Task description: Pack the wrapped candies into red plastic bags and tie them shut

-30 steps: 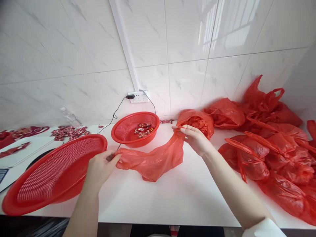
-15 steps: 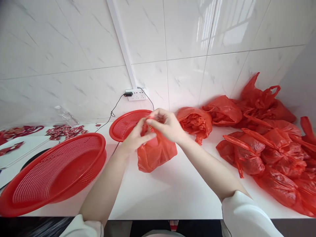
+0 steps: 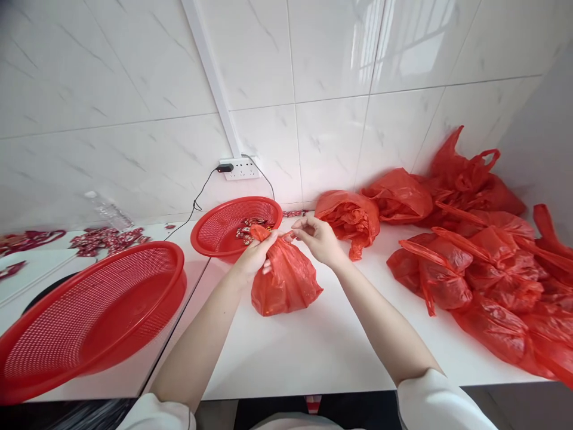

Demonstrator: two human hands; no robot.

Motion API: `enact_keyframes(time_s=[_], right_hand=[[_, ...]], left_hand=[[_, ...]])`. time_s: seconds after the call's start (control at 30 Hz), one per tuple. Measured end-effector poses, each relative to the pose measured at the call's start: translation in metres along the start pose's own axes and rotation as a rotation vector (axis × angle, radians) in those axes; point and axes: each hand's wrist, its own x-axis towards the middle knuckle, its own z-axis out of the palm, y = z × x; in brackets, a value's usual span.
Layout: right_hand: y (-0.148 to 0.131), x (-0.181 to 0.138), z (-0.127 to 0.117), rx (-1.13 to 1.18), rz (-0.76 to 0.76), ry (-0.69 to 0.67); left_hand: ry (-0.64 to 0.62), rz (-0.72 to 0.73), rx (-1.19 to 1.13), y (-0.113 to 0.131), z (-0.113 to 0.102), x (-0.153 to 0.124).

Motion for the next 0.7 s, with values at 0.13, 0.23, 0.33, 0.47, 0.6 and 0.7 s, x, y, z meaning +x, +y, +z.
enact_keyframes(time_s=[0.13, 0.23, 0.33, 0.47, 0.6, 0.7], right_hand=[[0.01, -0.01, -0.009, 0.096, 0.014, 0.22], [0.009, -0.028, -0.009, 0.228, 0.066, 0.172], [0.006, -0.05, 0.001, 0.319, 0.149, -0.084], [0.01, -0.069, 0.017, 0.317, 0.338, -0.391], [0.012, -0.068, 0.019, 0.056, 0.177, -0.318], [0.01, -0.059, 0.013, -0.23, -0.037, -0.076]], left_hand=[[-0.122, -0.07, -0.122, -0.015, -0.01, 0.001], [-0.162, -0.135, -0.26, -0.027, -0.019, 0.003], [-0.183, -0.138, -0.426, -0.033, -0.023, 0.004], [-0.16, -0.13, -0.515, -0.032, -0.024, 0.0], [-0.22, -0.033, -0.319, -0.025, -0.02, -0.006], [-0.28, 0.033, -0.109, -0.02, -0.015, -0.011]])
